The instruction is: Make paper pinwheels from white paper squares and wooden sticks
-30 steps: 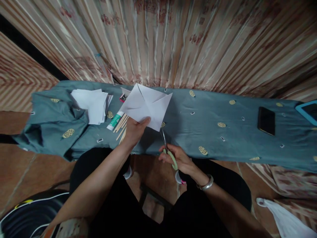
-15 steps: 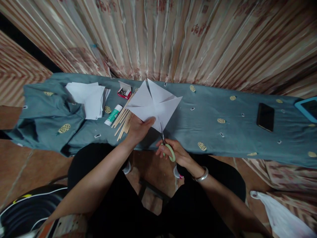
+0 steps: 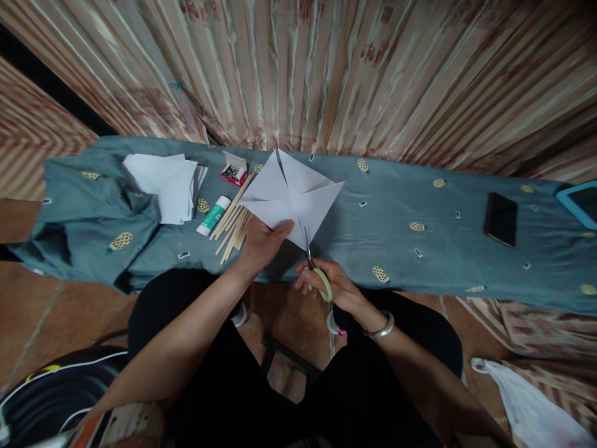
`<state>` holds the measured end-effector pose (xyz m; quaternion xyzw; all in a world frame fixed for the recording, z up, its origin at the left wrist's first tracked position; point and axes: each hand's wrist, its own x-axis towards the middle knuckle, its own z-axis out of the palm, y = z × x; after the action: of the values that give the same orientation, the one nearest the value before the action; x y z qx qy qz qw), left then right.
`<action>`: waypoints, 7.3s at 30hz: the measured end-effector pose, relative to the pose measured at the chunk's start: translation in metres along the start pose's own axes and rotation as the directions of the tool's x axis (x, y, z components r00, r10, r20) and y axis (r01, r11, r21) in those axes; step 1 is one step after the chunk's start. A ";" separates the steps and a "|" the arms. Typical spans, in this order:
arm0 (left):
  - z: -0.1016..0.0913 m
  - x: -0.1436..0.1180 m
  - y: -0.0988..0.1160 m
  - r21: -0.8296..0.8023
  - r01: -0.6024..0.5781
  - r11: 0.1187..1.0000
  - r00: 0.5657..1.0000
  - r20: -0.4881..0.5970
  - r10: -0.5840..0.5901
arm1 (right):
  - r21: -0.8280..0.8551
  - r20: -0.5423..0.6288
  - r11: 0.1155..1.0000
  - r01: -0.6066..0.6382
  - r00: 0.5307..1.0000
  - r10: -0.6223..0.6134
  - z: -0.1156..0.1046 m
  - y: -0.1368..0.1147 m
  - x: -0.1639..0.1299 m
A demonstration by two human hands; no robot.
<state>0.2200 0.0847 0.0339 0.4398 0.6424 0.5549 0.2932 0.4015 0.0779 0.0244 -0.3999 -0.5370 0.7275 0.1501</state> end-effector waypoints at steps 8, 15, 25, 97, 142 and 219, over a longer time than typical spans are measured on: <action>0.001 0.001 0.000 -0.001 -0.017 1.000 1.000 -0.026 0.017 | 0.003 0.002 1.000 0.010 1.000 -0.010 0.001 0.000 0.000; 0.001 -0.001 0.005 -0.038 0.050 0.998 0.999 0.010 -0.050 | -0.028 -0.020 0.999 0.035 0.999 -0.035 0.000 0.003 0.001; 0.000 0.003 0.002 -0.030 0.015 0.999 1.000 0.011 -0.015 | -0.016 -0.046 1.000 0.018 0.999 -0.018 0.003 0.000 0.000; 0.008 -0.014 0.003 -0.320 0.181 0.930 0.978 0.155 -0.137 | 0.008 -0.154 0.999 0.039 0.987 -0.038 0.004 0.000 0.003; 0.003 -0.010 0.000 -0.443 0.240 0.864 0.970 0.155 -0.189 | -0.171 -0.038 0.983 -0.066 0.997 0.061 -0.012 0.001 -0.009; -0.129 0.022 -0.063 0.708 -0.072 0.703 0.994 -0.006 0.108 | -0.875 -0.249 0.435 0.212 0.574 -0.780 -0.045 -0.002 0.053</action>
<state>0.0834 0.0458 0.0030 0.5362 0.7901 0.2910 0.0599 0.4012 0.1429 -0.0008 -0.4469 -0.8048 0.1563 0.3578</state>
